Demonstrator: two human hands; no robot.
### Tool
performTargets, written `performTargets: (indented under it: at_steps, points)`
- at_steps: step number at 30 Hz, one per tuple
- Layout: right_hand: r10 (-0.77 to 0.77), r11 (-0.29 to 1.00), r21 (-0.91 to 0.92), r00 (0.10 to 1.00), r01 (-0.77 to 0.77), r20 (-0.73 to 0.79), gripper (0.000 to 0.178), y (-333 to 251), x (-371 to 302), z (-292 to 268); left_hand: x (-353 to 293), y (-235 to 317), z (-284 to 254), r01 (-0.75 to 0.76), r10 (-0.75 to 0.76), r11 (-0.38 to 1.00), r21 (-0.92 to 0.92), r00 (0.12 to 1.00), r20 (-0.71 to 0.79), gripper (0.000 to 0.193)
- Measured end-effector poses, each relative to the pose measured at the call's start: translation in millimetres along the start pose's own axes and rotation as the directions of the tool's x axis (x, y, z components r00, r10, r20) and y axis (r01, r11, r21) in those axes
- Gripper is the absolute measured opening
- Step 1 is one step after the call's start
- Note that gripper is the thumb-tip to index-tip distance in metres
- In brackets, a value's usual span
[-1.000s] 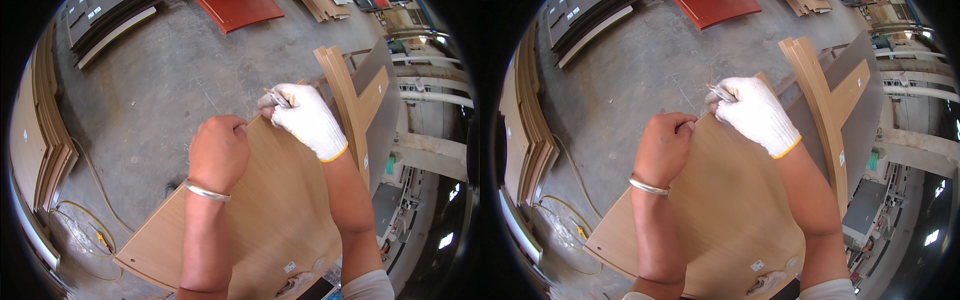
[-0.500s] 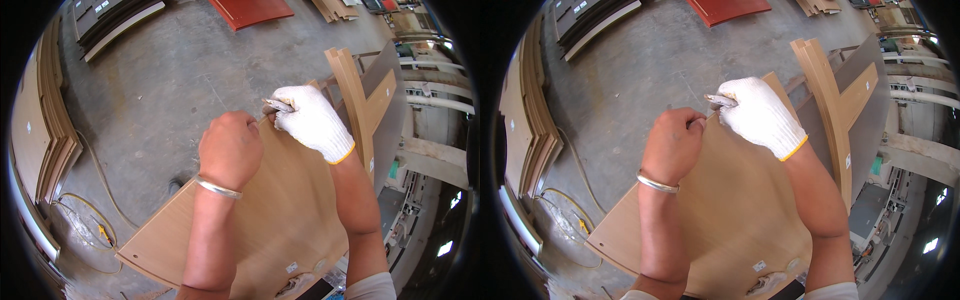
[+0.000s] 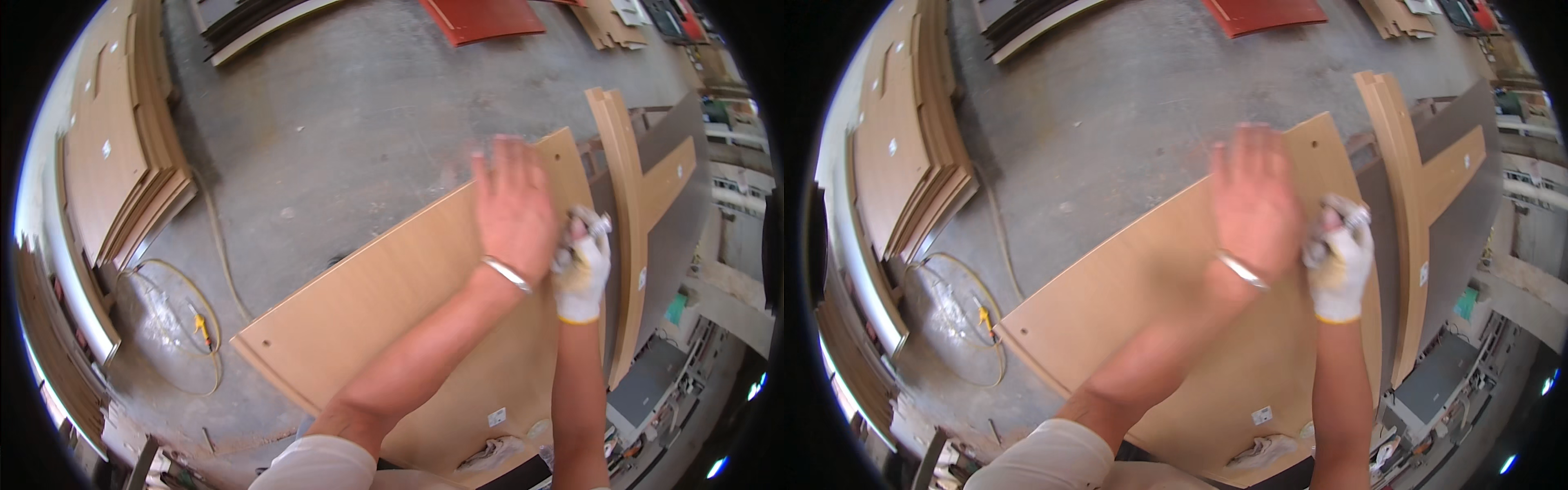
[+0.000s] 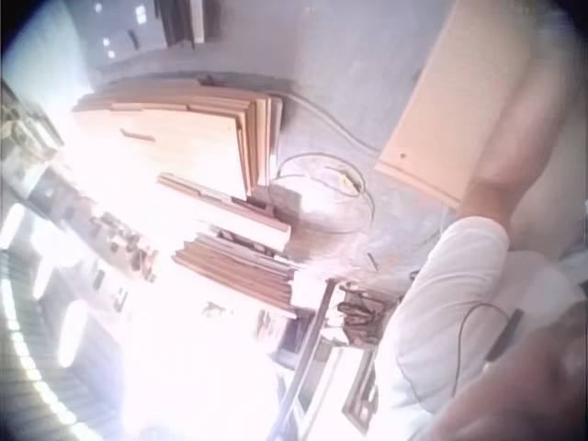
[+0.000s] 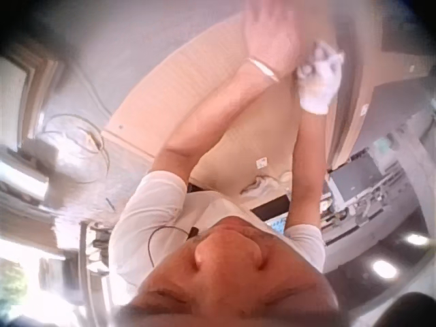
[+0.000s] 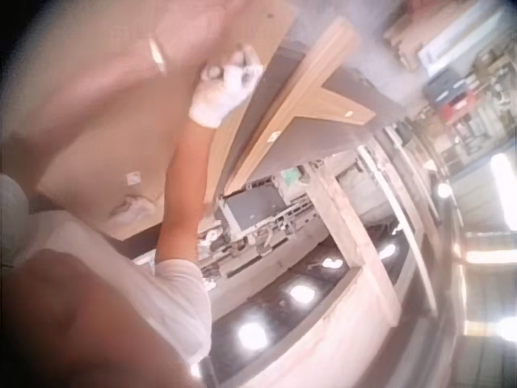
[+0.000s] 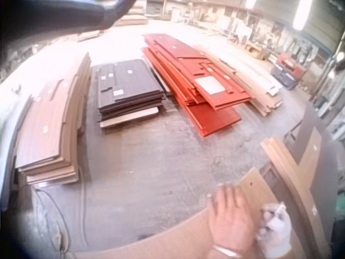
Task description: The person wipes a large wooden panel with a cloth, applies liquid from a bottle, and uses a blue scraper tool to smooth the surface. The person handles multiple panels, moving them between stacks and the workbench, and continues wiping and scraping the panel surfaces.
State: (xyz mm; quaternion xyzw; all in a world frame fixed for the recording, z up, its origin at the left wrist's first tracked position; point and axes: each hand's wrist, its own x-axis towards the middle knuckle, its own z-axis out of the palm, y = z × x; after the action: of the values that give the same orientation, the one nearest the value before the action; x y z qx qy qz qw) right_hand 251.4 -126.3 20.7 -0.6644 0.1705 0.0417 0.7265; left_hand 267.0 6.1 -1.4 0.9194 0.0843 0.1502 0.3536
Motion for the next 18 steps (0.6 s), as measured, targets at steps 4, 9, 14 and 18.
performTargets:
  at_steps: [4,9,14,18]
  points:
    - [0.043,0.923,0.376,0.994,-0.079,0.104,0.016,23,-48,-67,-14,7,16,-0.068,0.062,0.996,0.063,0.993,0.102,0.066]
    - [0.145,0.882,0.434,0.982,-0.182,0.117,0.016,42,-129,-86,-11,7,19,-0.101,0.082,0.989,0.108,0.983,0.165,0.068]
    - [0.297,0.777,0.514,0.931,-0.364,0.210,0.012,59,-183,-86,-30,4,11,-0.108,0.085,0.979,0.171,0.987,0.136,0.065]
    - [0.382,0.685,0.591,0.901,-0.425,0.205,0.015,82,-245,-81,-117,-8,-26,-0.294,0.264,0.955,0.033,0.896,0.357,0.064]
